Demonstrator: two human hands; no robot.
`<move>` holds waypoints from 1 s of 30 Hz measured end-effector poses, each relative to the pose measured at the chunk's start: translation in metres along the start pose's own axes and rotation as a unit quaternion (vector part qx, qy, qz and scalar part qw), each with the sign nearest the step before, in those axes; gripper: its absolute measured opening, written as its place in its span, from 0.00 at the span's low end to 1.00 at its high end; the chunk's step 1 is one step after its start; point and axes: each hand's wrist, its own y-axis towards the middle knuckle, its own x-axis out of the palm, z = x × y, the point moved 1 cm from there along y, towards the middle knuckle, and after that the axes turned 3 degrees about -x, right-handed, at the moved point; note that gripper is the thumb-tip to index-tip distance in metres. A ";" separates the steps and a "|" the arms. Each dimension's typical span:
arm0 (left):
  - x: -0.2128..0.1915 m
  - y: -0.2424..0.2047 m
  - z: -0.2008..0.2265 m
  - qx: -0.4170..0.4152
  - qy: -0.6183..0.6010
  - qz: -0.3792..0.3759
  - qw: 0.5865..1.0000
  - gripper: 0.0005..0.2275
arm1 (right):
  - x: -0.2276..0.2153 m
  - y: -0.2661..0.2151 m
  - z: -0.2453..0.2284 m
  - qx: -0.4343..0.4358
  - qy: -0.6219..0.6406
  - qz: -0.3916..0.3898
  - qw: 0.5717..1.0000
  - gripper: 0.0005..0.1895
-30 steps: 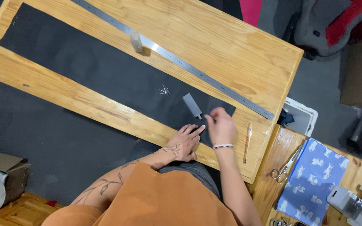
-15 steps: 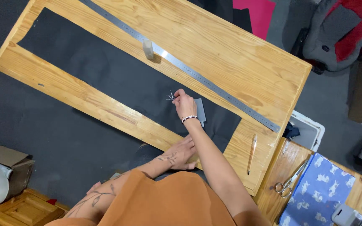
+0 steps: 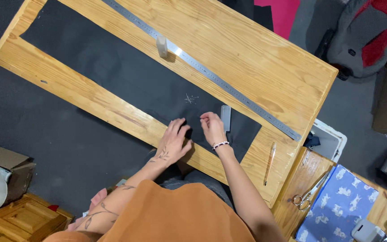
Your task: The person measures and marks a piece of black fabric on a wooden table using a metal ruler and a pencil. They then secure the fabric with pins and cut it into a strip using scissors. Finally, they fold the cut fabric piece.
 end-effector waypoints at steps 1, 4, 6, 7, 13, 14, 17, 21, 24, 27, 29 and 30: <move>0.002 0.003 -0.002 0.000 0.000 0.000 1.000 0.20 | 0.004 0.002 -0.003 0.000 0.000 0.000 1.000 0.05; 0.008 0.012 -0.010 -0.028 0.021 0.012 0.999 0.23 | 0.014 0.008 -0.016 -0.020 0.000 -0.017 1.000 0.04; 0.014 0.016 -0.015 -0.040 0.051 0.013 0.998 0.24 | 0.017 0.009 -0.024 -0.008 -0.030 -0.032 0.999 0.05; 0.014 0.017 -0.016 -0.040 0.051 0.014 0.998 0.24 | 0.020 0.013 -0.023 -0.009 -0.030 -0.032 0.999 0.05; 0.012 0.020 -0.018 -0.058 0.048 0.019 0.997 0.24 | 0.020 0.021 -0.025 0.029 -0.092 -0.074 0.993 0.04; 0.011 0.021 -0.019 -0.064 0.030 0.024 0.997 0.25 | 0.022 0.023 -0.023 0.033 -0.102 -0.080 0.991 0.04; 0.013 0.020 -0.026 -0.076 0.003 0.033 0.997 0.27 | 0.031 0.032 -0.016 0.041 -0.110 -0.088 0.989 0.04; 0.012 0.023 -0.042 -0.101 -0.071 0.005 0.992 0.25 | 0.033 0.036 -0.028 0.056 -0.103 -0.097 0.988 0.04; 0.011 0.025 -0.047 -0.103 -0.073 0.008 0.992 0.19 | 0.030 0.035 -0.037 0.044 -0.109 -0.086 0.989 0.04; 0.016 0.025 -0.050 -0.088 -0.072 0.030 0.993 0.16 | 0.021 0.026 -0.048 0.048 -0.095 -0.082 0.991 0.03; 0.022 0.025 -0.055 -0.081 -0.073 0.030 0.994 0.16 | 0.023 0.028 -0.046 0.053 -0.081 -0.073 0.993 0.02; 0.025 0.023 -0.056 -0.073 -0.076 0.027 0.994 0.16 | 0.024 0.027 -0.045 0.060 -0.068 -0.065 0.994 0.02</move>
